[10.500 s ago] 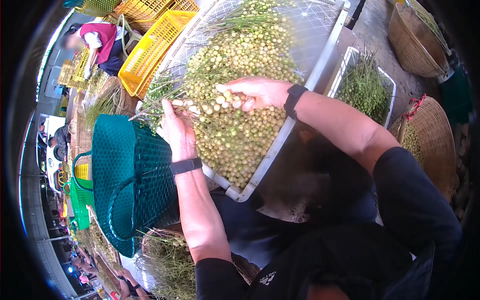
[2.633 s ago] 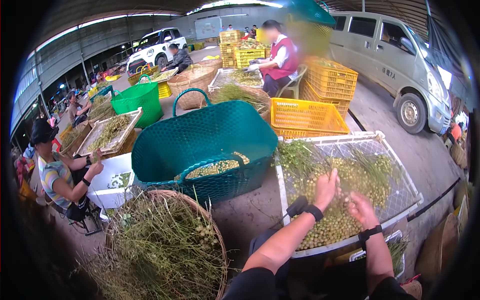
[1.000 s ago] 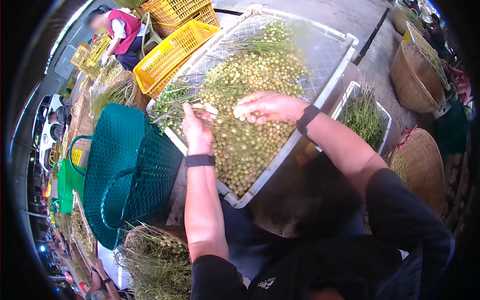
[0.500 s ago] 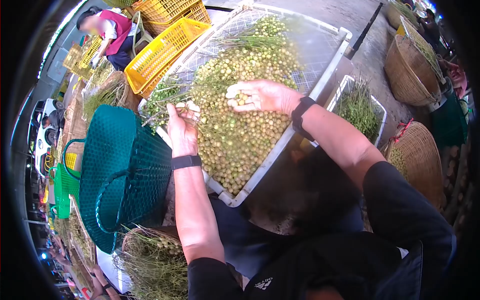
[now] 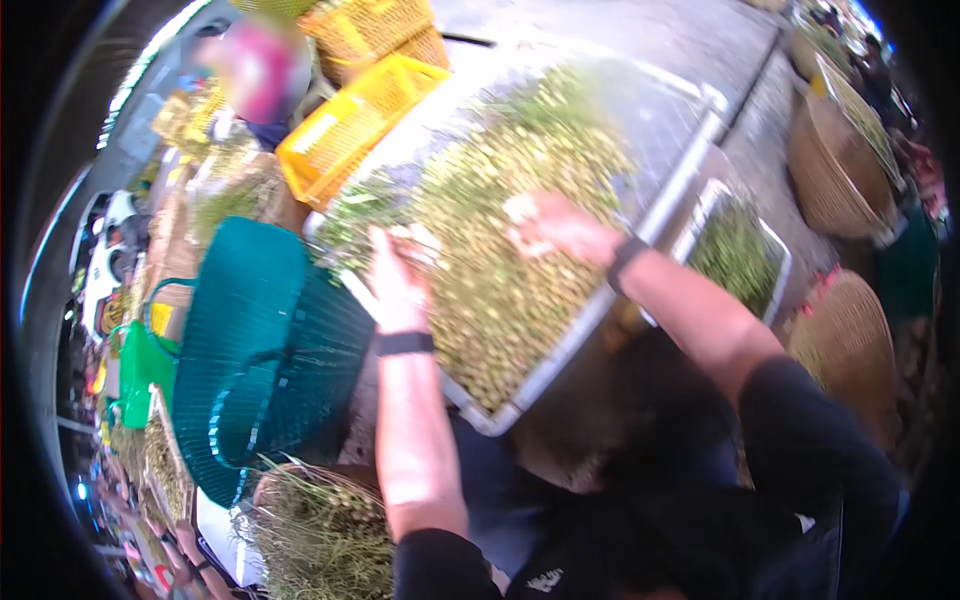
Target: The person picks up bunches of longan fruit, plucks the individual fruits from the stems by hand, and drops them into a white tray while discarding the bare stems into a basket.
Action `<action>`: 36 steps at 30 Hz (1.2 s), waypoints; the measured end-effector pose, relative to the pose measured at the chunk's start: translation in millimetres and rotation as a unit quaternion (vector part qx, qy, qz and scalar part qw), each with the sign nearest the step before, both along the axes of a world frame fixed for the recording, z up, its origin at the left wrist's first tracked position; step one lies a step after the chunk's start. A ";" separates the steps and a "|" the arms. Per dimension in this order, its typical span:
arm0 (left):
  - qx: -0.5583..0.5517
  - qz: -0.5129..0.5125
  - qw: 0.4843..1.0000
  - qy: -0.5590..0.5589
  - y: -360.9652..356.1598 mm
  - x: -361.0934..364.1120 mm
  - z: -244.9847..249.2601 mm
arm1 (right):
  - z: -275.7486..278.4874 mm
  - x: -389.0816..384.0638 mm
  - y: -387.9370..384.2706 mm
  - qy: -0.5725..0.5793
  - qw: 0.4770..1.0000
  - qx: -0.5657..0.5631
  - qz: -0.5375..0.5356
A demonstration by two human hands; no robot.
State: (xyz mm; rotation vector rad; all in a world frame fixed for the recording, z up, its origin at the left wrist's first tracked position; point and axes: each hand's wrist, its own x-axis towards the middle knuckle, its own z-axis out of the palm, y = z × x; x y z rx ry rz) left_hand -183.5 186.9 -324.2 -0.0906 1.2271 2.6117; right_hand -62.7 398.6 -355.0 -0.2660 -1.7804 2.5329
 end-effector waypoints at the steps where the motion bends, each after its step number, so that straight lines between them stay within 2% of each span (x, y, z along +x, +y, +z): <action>1: -0.047 0.045 0.998 0.019 1.2 1.6 -3.2 | 6.0 1.7 -4.8 -0.012 0.999 0.023 -0.027; 2: 0.009 -0.017 1.000 0.006 -1.2 -0.3 -8.2 | -4.3 -1.4 -2.9 0.022 1.000 0.003 -0.020; 3: 0.048 -0.018 0.998 -0.028 7.8 11.2 8.3 | 17.2 4.5 -10.3 -0.015 0.997 0.077 -0.015; 4: 0.030 -0.020 0.999 -0.031 8.0 14.9 11.1 | 19.7 3.3 -14.2 -0.021 0.993 0.119 -0.016; 5: 0.012 -0.024 0.999 -0.039 6.2 16.6 12.1 | 18.2 0.8 -15.1 -0.033 0.971 0.236 -0.026; 6: 0.006 -0.031 0.998 -0.048 5.4 19.7 18.2 | 17.0 -0.6 -19.9 0.037 0.937 0.340 -0.069; 9: 0.008 -0.035 0.998 -0.060 5.4 23.0 20.2 | 13.1 1.2 -24.8 0.020 0.938 0.343 -0.052; 11: 0.015 -0.034 0.997 -0.062 3.0 20.7 16.9 | 5.4 -0.1 -25.6 0.058 0.931 0.355 -0.063; 13: 0.028 -0.066 0.995 -0.065 -0.7 18.4 13.2 | 13.1 -0.4 -30.4 0.048 0.967 0.237 -0.085; 15: 0.038 -0.061 0.995 -0.070 -1.6 13.1 8.5 | 30.1 6.4 -25.7 0.072 0.967 0.228 -0.092; 20: 0.055 -0.039 0.994 -0.081 -0.2 17.9 15.7 | 115.8 66.3 15.9 0.017 0.917 0.394 -0.066; 21: 0.054 -0.050 0.995 -0.071 -0.8 18.2 15.9 | 122.4 82.7 31.0 0.015 0.899 0.431 -0.075; 23: 0.073 -0.033 0.994 -0.080 0.5 23.6 25.2 | 122.5 115.1 61.4 -0.015 0.822 0.565 -0.074; 24: 0.086 -0.017 0.992 -0.091 1.3 25.0 29.5 | 112.5 128.1 77.7 -0.014 0.819 0.570 -0.073; 25: 0.091 -0.018 0.991 -0.094 0.2 20.4 28.2 | 98.1 144.2 94.4 -0.081 0.799 0.594 -0.044; 26: 0.069 -0.016 0.996 -0.051 -3.1 13.3 21.0 | 84.6 162.3 109.2 -0.156 0.776 0.611 -0.014; 27: 0.046 -0.020 0.999 -0.016 -3.2 10.4 7.6 | 58.6 170.6 127.3 -0.113 0.685 0.719 -0.002; 28: 0.101 -0.059 0.993 -0.010 -4.5 3.5 -8.7 | 36.5 185.1 142.2 -0.074 0.582 0.809 0.020; 29: 0.157 -0.097 0.983 -0.003 -6.5 -6.2 -19.4 | 48.6 185.6 135.3 -0.143 0.677 0.722 -0.019; 30: 0.148 -0.069 0.985 -0.051 6.2 7.4 -13.8 | 38.0 182.4 161.2 -0.031 0.639 0.767 -0.054; 31: 0.133 -0.024 0.988 -0.076 2.3 10.8 6.9 | 93.5 165.9 120.9 -0.089 0.590 0.801 0.047; 32: 0.123 -0.022 0.989 -0.081 1.9 13.2 11.4 | 124.0 155.4 93.3 -0.089 0.807 0.584 0.010; 33: 0.113 -0.018 0.990 -0.084 2.4 14.6 12.6 | 141.6 141.2 71.0 -0.032 0.830 0.557 0.004; 34: 0.114 -0.019 0.990 -0.087 3.2 12.0 8.9 | 150.1 128.6 48.2 -0.016 0.886 0.464 0.010; 36: 0.108 -0.022 0.990 -0.089 5.7 9.0 4.3 | 151.0 98.8 15.4 0.012 0.903 0.422 0.073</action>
